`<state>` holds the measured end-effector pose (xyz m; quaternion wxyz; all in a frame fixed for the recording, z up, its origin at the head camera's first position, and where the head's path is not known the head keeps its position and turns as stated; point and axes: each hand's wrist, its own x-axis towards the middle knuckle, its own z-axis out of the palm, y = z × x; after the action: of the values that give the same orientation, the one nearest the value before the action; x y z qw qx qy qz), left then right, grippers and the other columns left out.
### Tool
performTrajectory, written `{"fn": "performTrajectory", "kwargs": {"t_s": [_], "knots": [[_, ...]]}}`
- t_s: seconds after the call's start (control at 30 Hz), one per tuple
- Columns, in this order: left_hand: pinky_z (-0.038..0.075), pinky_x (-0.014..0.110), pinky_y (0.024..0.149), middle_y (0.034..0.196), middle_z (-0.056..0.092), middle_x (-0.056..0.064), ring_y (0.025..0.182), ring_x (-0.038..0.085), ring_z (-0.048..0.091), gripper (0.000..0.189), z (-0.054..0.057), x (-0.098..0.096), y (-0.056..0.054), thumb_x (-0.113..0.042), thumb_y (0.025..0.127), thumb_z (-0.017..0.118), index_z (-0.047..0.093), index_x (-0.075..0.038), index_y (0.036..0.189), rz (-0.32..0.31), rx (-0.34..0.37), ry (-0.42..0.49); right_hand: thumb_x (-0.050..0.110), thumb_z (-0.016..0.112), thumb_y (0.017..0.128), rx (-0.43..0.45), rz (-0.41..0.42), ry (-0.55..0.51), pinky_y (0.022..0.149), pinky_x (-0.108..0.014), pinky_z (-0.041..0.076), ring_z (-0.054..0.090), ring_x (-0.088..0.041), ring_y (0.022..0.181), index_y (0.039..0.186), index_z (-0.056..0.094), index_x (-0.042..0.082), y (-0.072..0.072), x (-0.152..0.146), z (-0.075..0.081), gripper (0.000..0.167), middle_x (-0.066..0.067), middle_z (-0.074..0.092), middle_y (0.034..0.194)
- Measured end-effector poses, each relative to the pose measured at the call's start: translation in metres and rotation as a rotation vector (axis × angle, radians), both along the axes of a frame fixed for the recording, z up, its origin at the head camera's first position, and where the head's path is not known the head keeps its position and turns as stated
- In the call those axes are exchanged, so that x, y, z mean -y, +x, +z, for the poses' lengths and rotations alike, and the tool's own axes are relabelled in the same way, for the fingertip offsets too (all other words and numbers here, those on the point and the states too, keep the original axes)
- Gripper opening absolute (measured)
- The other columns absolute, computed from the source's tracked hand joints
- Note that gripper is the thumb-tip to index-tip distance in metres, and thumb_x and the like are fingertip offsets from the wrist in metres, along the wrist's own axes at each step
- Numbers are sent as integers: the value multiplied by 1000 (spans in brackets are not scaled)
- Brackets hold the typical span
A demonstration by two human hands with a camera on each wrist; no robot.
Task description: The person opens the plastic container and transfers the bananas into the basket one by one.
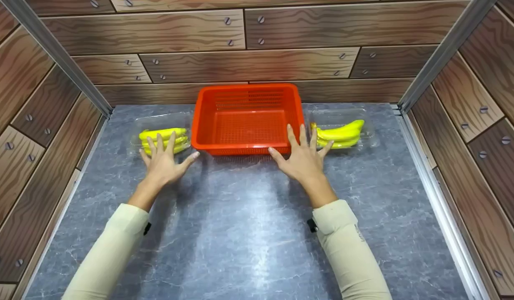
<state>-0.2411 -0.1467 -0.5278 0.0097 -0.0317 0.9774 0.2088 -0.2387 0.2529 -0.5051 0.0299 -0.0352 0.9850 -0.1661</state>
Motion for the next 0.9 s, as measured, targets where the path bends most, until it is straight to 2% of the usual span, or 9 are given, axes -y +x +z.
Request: {"fn": "performTrajectory", "kwargs": {"t_s": [0.17,0.4,0.6,0.77,0.9], "knots": [[-12,74,129,179,1,29,166,49,-14,110,-2,13,-4,-89,90,47,17,-23,173,100,-54,64,88,33,97,6,-1,-14,114,-88,-20,-11,-54,165,174,8,26,1,0,-3,102,-17,-2,181],[-5,72,132,178,6,31,166,51,-12,93,-8,34,-12,-67,101,53,19,-17,172,268,-119,172,83,34,100,-5,-3,-20,116,-89,-17,-8,-56,164,174,6,26,4,0,-5,98,-21,3,181],[-1,71,133,176,13,32,167,51,-5,88,-12,55,-25,-59,104,55,20,-16,172,403,-144,268,80,36,101,-21,-2,-33,117,-89,-14,-4,-57,164,174,4,28,4,0,-4,94,-23,7,180],[8,68,132,174,23,31,166,48,14,91,-12,70,-39,-62,102,56,21,-16,171,508,-86,342,74,42,103,-39,-6,-71,121,-87,-10,0,-56,165,174,7,28,3,0,-7,91,-24,10,180],[11,64,135,176,21,28,165,45,22,97,-12,79,-47,-67,100,56,16,-16,172,564,-9,403,65,50,105,-74,1,-123,125,-84,-3,4,-56,165,174,13,25,2,5,-10,88,-27,14,178]]}}
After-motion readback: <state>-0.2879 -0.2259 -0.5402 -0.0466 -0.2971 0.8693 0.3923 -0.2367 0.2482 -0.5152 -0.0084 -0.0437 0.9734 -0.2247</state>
